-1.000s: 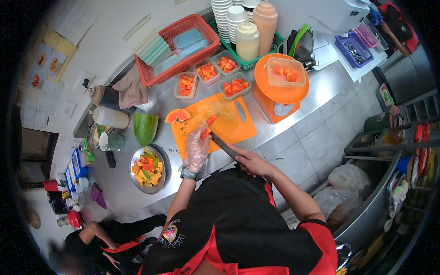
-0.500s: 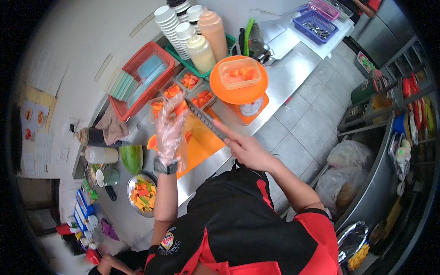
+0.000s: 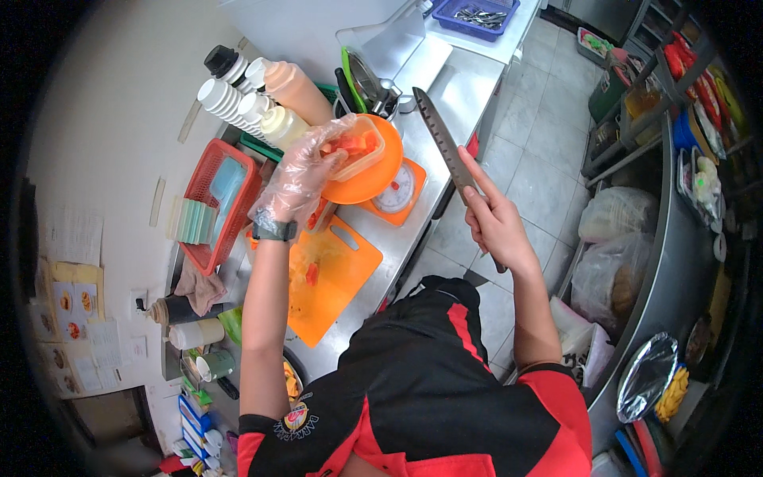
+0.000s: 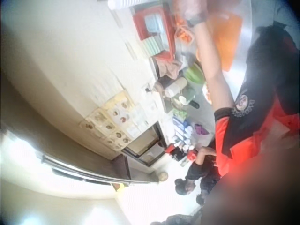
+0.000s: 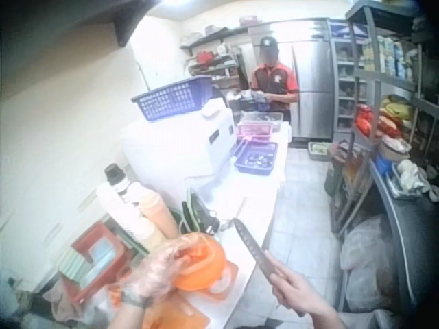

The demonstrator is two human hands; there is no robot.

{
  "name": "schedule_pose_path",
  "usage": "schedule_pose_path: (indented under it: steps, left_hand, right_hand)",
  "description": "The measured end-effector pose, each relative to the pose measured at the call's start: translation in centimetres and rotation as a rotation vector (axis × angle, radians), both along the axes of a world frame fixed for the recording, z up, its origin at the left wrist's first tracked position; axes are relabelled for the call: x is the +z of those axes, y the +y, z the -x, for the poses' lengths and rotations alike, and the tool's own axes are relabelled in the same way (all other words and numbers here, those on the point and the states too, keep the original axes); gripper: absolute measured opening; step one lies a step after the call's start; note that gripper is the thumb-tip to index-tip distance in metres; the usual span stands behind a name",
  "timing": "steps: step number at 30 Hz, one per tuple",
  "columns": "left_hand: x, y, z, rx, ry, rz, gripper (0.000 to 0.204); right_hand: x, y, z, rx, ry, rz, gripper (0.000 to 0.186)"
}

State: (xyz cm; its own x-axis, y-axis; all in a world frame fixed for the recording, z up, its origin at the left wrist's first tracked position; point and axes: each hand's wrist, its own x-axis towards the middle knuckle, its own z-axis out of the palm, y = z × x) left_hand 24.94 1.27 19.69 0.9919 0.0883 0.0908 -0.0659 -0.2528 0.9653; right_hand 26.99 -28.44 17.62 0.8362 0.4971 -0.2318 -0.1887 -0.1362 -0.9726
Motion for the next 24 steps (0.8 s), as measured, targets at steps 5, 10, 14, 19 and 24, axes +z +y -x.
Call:
schedule_pose_path:
  steps: [5,10,14,19,24]
  left_hand:
    - [0.8,0.8,0.9,0.189,-0.138,0.107,0.032]
    - [0.7,1.4,6.4,0.580,-0.191,0.282,0.022]
    - [-5.6,5.2,14.2,0.688,-0.130,0.049,0.026]
    - [-13.3,3.8,21.7,0.798,0.218,-0.126,0.032]
    - [-15.0,0.4,22.1,0.970,0.217,-0.238,0.030]
  right_hand:
    - [-0.4,-0.1,0.2,0.105,0.083,-0.066,0.051]
    - [-0.6,0.0,0.6,0.459,0.288,-0.025,0.050]
    - [-2.1,3.5,2.3,0.732,0.213,0.218,0.048]
    - [-9.8,8.6,5.8,0.841,-0.389,0.197,0.051]
    - [-9.3,11.9,7.7,0.987,-0.562,0.391,0.055]
